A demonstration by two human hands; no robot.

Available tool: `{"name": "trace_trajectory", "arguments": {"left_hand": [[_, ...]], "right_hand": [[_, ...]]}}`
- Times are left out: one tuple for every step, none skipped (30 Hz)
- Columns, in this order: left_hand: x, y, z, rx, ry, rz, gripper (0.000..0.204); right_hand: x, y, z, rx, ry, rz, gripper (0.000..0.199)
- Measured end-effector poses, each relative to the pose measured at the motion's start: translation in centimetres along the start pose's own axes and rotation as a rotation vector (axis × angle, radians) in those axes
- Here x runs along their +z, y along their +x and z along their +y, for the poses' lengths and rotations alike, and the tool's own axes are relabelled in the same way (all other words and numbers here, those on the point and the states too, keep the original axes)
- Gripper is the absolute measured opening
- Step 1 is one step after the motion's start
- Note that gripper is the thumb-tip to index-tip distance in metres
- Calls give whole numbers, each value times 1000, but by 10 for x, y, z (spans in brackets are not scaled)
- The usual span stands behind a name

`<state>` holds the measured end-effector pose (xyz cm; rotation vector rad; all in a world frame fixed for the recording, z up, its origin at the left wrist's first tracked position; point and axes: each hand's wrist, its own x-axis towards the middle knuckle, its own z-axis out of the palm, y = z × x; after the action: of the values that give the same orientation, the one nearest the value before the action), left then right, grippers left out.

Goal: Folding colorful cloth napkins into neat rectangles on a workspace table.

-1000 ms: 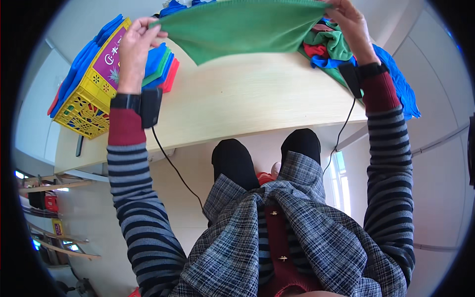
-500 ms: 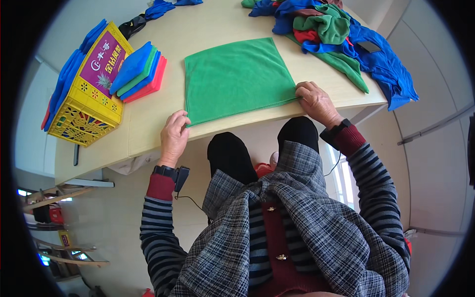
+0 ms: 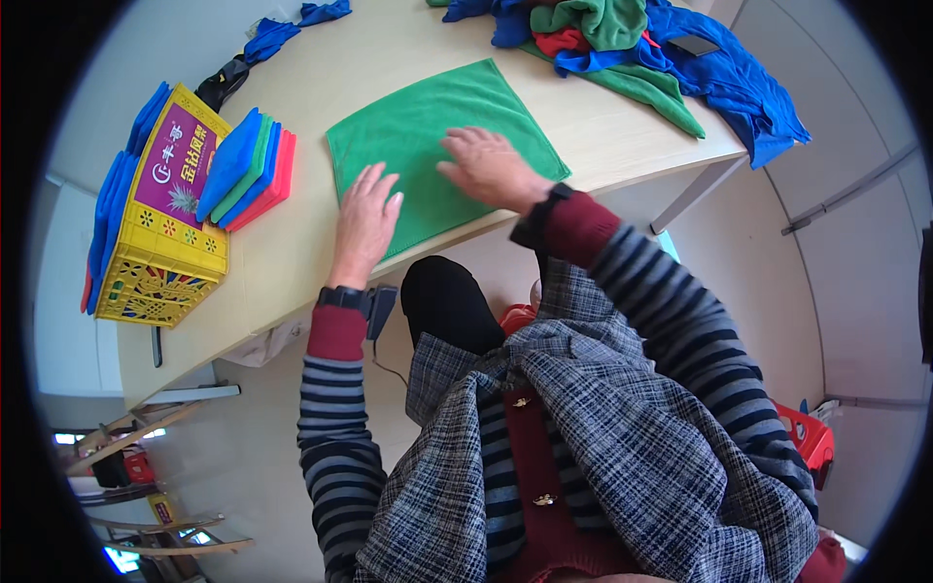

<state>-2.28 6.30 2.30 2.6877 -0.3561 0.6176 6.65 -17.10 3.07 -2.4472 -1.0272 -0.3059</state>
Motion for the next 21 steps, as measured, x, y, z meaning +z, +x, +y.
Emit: {"name": "trace_trajectory", "arguments": {"left_hand": [[15,5,1,-6,103,-41,34],[30,8,1,-10,200,-82,41],[37,12,4,-12,295,-124,49],[40,11,5,-4,290,-132,49],[41,5,5,-62,301,-164,53],[41,-1,4,-122,312,-194,58],[42,-3,3,-182,322,-225,62],[41,-9,1,-191,319,-236,62],[38,-15,-2,-222,328,-246,63],[33,-15,-3,-243,336,-249,64],[31,-17,-7,-266,346,-250,64],[29,-19,-8,-268,344,-250,64],[27,-23,-11,-292,335,-247,65],[24,-26,-13,-316,326,-242,65],[23,-28,-16,-336,315,-235,65],[21,-30,-18,-333,316,-226,65],[19,-32,-19,-330,309,-225,66],[17,-37,-22,-334,305,-224,66],[14,-40,-27,-338,303,-223,66],[10,-38,-29,-337,306,-212,66],[5,-35,-31,-368,299,-263,67]], "right_hand": [[11,5,-15,51,-79,-47,55],[22,4,-17,60,-78,-45,55],[28,0,-20,76,-127,-55,59],[32,-3,-21,90,-176,-67,62],[36,-5,-19,103,-226,-80,66],[36,-7,-11,113,-226,-83,66],[33,-9,1,158,-251,-68,67],[29,-14,9,194,-270,-63,68],[26,-19,16,230,-290,-57,69],[22,-23,25,233,-292,-61,69],[18,-26,34,258,-305,-52,69],[13,-28,43,283,-319,-41,68],[10,-31,50,306,-333,-29,68],[6,-33,55,303,-335,-27,68],[3,-36,61,317,-331,-38,68],[0,-38,65,331,-327,-47,69],[-4,-39,70,344,-322,-53,69],[-10,-38,71,336,-323,-47,69],[-18,-37,73,349,-308,-136,70],[-27,-37,76,364,-297,-223,72],[-33,-34,77,378,-285,-309,73]]}}
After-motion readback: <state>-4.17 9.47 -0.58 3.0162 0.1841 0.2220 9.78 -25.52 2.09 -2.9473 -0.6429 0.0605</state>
